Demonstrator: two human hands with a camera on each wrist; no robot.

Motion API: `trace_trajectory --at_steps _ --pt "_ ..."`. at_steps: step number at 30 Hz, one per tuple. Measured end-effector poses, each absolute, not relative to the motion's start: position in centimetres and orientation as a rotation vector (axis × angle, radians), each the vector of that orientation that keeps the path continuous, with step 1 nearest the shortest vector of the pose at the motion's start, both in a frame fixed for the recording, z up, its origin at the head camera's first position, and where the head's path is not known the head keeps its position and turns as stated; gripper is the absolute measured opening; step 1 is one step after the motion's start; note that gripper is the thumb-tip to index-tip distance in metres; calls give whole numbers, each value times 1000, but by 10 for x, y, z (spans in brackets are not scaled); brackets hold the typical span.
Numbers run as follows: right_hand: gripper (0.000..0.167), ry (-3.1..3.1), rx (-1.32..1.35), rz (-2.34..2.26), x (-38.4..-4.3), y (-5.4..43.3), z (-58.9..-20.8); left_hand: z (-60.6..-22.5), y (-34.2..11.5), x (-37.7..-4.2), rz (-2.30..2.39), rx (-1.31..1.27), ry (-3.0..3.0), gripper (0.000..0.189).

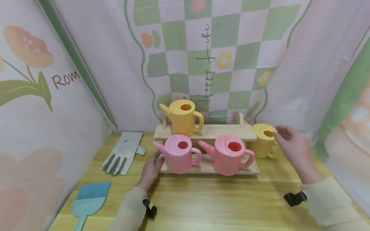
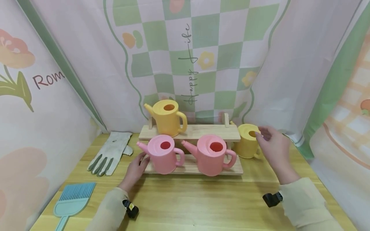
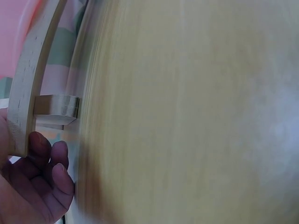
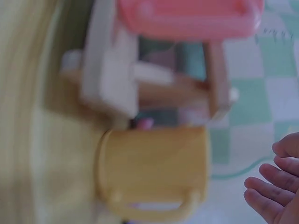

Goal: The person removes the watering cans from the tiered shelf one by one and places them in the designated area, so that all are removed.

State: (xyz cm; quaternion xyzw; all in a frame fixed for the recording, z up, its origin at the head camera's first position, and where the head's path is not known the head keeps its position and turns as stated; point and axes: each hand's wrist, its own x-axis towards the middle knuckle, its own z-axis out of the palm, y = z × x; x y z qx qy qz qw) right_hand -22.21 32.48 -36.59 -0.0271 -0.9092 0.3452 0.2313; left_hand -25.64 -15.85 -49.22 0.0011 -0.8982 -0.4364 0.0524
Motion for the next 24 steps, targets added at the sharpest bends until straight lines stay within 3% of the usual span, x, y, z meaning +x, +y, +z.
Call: trace_trajectory --at_steps 9,24 --pt "32 -2376 140 1066 -230 274 -336 -490 -159 -256 -1340 7 -2726 50" --pt "38 -2546 304 1240 -248 206 -312 -489 -156 -255 -1328 43 -2746 50"
